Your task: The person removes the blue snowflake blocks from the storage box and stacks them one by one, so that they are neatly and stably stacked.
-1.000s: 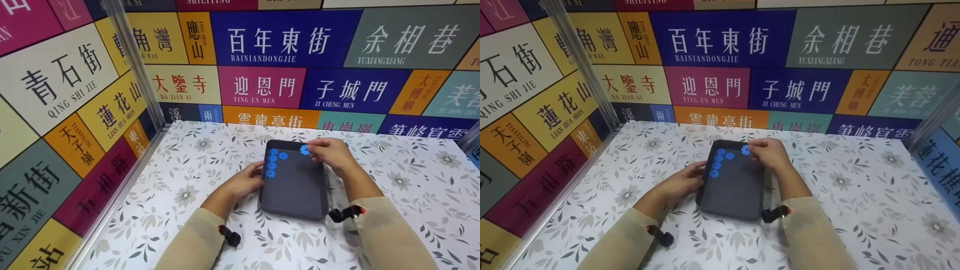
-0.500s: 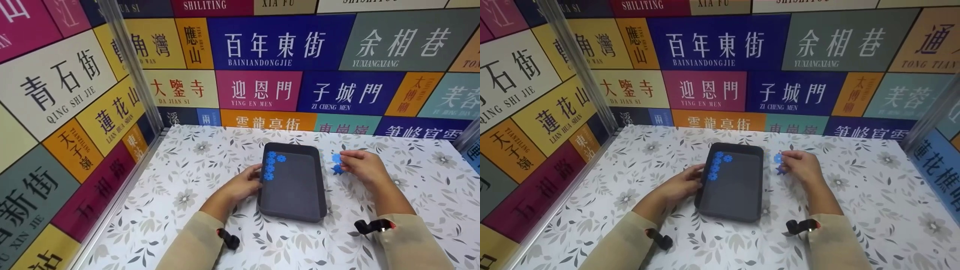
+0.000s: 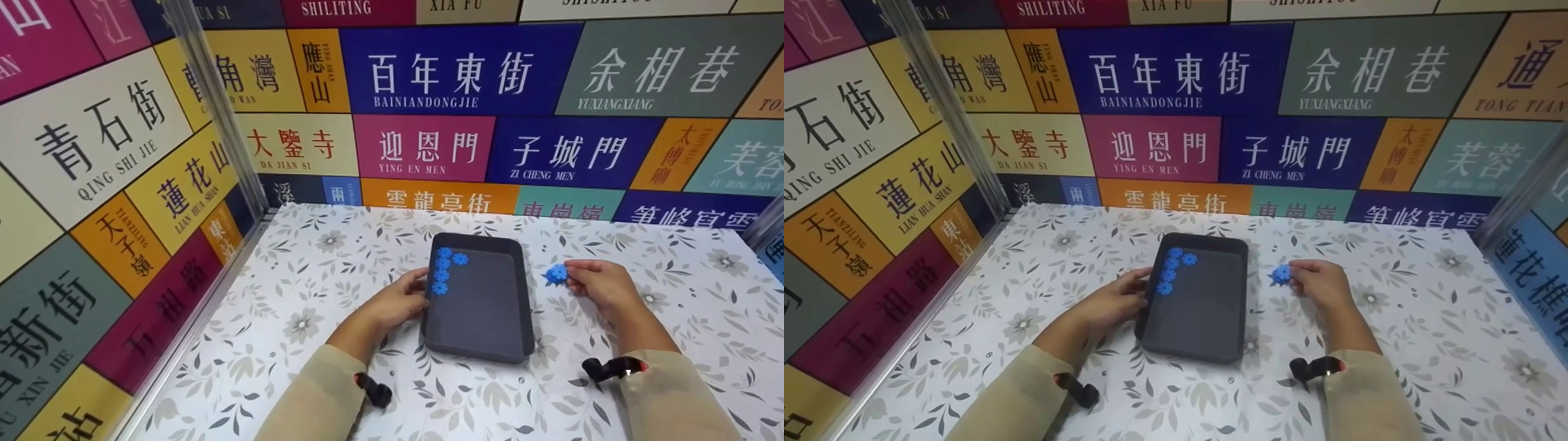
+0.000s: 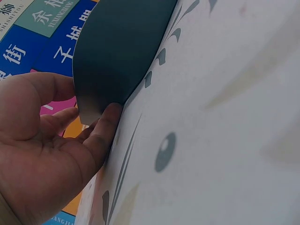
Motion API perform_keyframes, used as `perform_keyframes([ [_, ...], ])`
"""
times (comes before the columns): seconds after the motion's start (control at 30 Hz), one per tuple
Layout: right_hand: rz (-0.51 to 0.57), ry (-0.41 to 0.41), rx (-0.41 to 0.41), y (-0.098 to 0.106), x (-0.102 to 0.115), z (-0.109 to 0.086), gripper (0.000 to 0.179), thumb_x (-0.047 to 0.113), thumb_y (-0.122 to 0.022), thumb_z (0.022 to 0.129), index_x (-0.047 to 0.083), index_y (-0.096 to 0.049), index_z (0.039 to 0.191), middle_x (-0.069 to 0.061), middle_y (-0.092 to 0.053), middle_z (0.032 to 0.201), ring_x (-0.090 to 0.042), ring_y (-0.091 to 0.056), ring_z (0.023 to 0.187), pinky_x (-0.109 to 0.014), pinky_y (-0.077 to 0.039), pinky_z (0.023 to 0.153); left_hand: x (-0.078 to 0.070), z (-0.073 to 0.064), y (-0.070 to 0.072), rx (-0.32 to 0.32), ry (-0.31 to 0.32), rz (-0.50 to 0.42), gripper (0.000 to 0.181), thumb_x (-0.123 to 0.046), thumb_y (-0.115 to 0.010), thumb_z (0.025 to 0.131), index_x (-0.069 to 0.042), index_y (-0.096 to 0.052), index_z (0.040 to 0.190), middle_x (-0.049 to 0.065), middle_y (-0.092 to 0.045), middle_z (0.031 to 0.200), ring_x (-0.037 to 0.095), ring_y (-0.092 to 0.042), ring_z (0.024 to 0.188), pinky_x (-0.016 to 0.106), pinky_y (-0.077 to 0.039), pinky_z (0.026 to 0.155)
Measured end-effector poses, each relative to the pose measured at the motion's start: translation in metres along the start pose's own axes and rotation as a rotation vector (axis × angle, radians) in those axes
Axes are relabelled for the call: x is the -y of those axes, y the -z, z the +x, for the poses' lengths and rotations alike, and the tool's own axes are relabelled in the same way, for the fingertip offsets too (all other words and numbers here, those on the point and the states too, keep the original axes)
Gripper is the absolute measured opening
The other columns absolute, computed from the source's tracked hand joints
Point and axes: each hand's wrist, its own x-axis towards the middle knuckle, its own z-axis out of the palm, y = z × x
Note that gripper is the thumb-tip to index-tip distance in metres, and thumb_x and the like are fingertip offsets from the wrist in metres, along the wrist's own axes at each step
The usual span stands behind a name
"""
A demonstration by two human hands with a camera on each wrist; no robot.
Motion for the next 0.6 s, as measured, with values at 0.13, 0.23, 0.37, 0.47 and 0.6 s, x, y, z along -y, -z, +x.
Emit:
perform_keyframes([
  [0.13, -0.042, 0.014, -0.010, -0.0006, -0.0023, 0.0021, 0.027, 0.014, -0.068, 0.104, 0.002, -0.073, 0.128, 0.010, -0.074, 0.086, -0.003, -0.067, 0.077, -0.018, -0.061, 0.072, 0.0014, 0.0012, 0.0007, 0.002, -0.011, 0.003, 0.079, -0.003, -0.064, 0.090, -0.018, -0.044, 0.164, 0.017, -0.054, 0.156, 0.030, -0.059, 0.135, 0.041, -0.057, 0.109],
  [0.23, -0.067, 0.004, -0.014, -0.0008, -0.0036, 0.0034, 0.032, 0.016, -0.067, 0.105, 0.000, -0.070, 0.133, 0.012, -0.073, 0.086, -0.002, -0.067, 0.077, -0.018, -0.061, 0.072, 0.0016, 0.0013, 0.0007, 0.003, -0.013, -0.002, 0.079, -0.003, -0.064, 0.090, -0.018, -0.043, 0.164, 0.018, -0.054, 0.156, 0.030, -0.059, 0.135, 0.042, -0.057, 0.110],
  [0.37, -0.086, -0.012, -0.019, -0.0011, -0.0051, 0.0056, 0.041, 0.018, -0.066, 0.105, -0.004, -0.064, 0.140, 0.012, -0.073, 0.086, -0.002, -0.066, 0.077, -0.018, -0.061, 0.072, 0.0008, 0.0007, 0.0002, 0.007, -0.007, -0.012, 0.079, -0.002, -0.063, 0.090, -0.017, -0.043, 0.165, 0.018, -0.054, 0.156, 0.029, -0.059, 0.135, 0.042, -0.057, 0.111],
  [0.47, -0.107, -0.018, -0.033, -0.0016, -0.0056, 0.0067, 0.045, 0.019, -0.067, 0.105, -0.007, -0.061, 0.142, 0.012, -0.073, 0.085, -0.002, -0.066, 0.076, -0.018, -0.061, 0.071, 0.0000, -0.0001, 0.0002, 0.008, -0.003, -0.004, 0.079, -0.003, -0.063, 0.090, -0.018, -0.042, 0.165, 0.016, -0.054, 0.156, 0.028, -0.059, 0.136, 0.042, -0.057, 0.111],
  [0.6, -0.153, -0.041, -0.065, -0.0025, -0.0046, 0.0062, 0.049, 0.025, -0.068, 0.105, -0.006, -0.061, 0.142, 0.013, -0.073, 0.084, -0.002, -0.067, 0.076, -0.018, -0.061, 0.072, 0.0000, -0.0017, 0.0003, 0.003, -0.004, 0.013, 0.078, -0.004, -0.063, 0.091, -0.019, -0.043, 0.164, 0.015, -0.055, 0.156, 0.027, -0.060, 0.134, 0.040, -0.057, 0.109],
])
